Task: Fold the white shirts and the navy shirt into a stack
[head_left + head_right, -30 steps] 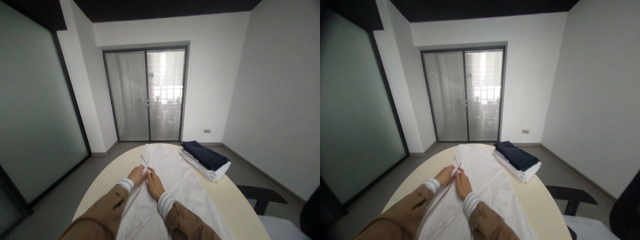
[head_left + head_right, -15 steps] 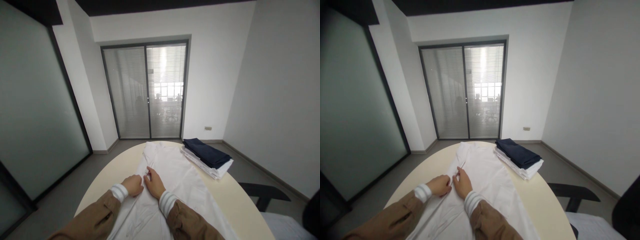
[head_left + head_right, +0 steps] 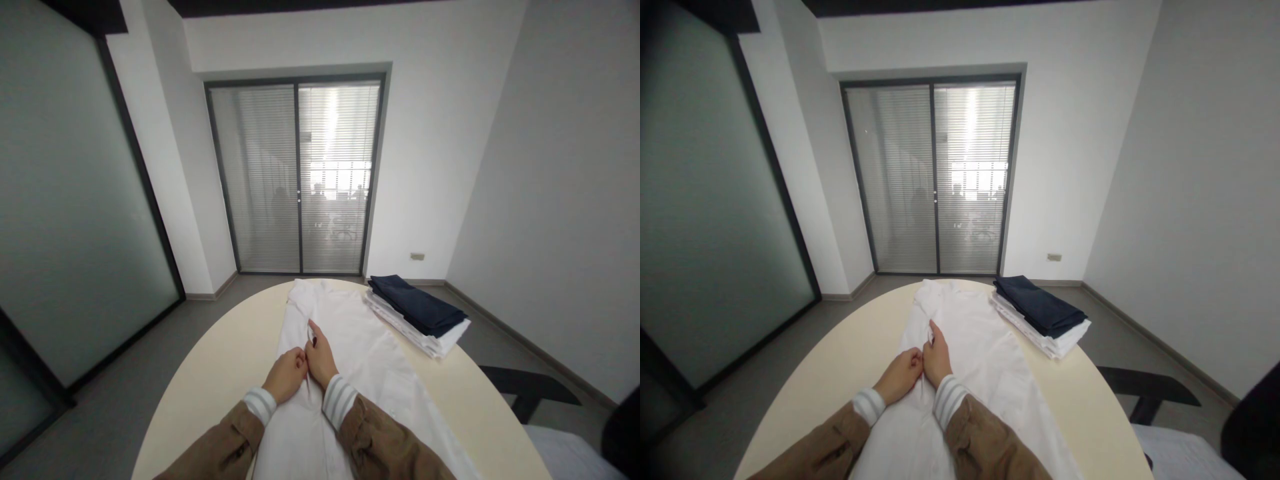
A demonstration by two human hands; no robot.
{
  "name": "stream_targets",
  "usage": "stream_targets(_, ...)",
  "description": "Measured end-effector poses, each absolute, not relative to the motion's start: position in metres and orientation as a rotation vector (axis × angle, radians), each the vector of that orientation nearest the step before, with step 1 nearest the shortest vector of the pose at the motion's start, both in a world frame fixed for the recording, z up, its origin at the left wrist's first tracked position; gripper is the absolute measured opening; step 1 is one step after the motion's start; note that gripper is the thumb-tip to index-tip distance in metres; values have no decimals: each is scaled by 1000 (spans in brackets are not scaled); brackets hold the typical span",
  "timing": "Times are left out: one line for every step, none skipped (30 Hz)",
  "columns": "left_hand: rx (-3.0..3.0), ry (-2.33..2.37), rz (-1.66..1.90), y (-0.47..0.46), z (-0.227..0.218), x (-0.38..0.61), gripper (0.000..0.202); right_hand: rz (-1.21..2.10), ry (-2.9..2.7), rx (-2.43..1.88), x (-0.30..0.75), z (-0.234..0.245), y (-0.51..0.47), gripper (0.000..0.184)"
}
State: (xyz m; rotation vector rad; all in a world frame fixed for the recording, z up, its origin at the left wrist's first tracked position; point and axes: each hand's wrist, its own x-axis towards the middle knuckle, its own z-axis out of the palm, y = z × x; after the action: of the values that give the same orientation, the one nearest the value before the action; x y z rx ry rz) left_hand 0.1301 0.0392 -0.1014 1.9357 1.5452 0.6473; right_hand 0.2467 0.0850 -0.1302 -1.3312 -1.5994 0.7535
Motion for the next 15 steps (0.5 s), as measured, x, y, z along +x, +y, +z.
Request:
stream_targets(1960, 1569, 650, 35, -100, 130, 12, 744, -1596, -1340, 247, -132, 86, 68)
stream_targets(2002, 1611, 625, 31, -98, 130, 12, 739, -1593, -1341, 247, -133, 88, 67)
stream_targets(2056, 1668, 566, 25, -96, 130, 16, 733, -1592, -1338, 247, -134, 89, 67)
stream_targets(2119, 1726, 480, 20, -93, 130, 23, 726, -1593, -1331, 247, -135, 90, 66)
stream_targets(2182, 1773, 383, 13, -91, 131, 32, 721, -1599, -1321, 248, -136, 90, 66)
stream_targets(2236, 1796, 293, 7, -89, 132, 40, 718, -1606, -1309, 248, -136, 90, 65)
stream_targets(2272, 1798, 227, 2, -88, 132, 45, 718, -1611, -1298, 248, -135, 90, 64)
stream_targets(2293, 1794, 183, -2, -87, 133, 46, 720, -1611, -1288, 248, -134, 90, 62)
stream_targets(2306, 1791, 161, -6, -87, 134, 43, 725, -1606, -1278, 248, -134, 90, 61)
stream_targets(2310, 1790, 156, -8, -86, 135, 39, 729, -1597, -1271, 248, -133, 90, 59)
stream_targets(2306, 1784, 165, -8, -86, 135, 34, 729, -1583, -1269, 248, -132, 90, 56)
stream_targets(2292, 1765, 184, -8, -85, 135, 30, 729, -1566, -1272, 248, -132, 91, 55)
stream_targets(2270, 1729, 220, -6, -85, 135, 28, 737, -1548, -1277, 249, -132, 93, 54)
stream_targets(2238, 1679, 269, -5, -85, 135, 27, 760, -1528, -1286, 250, -133, 95, 53)
stream_targets(2198, 1620, 327, -3, -85, 135, 28, 807, -1506, -1297, 251, -133, 98, 53)
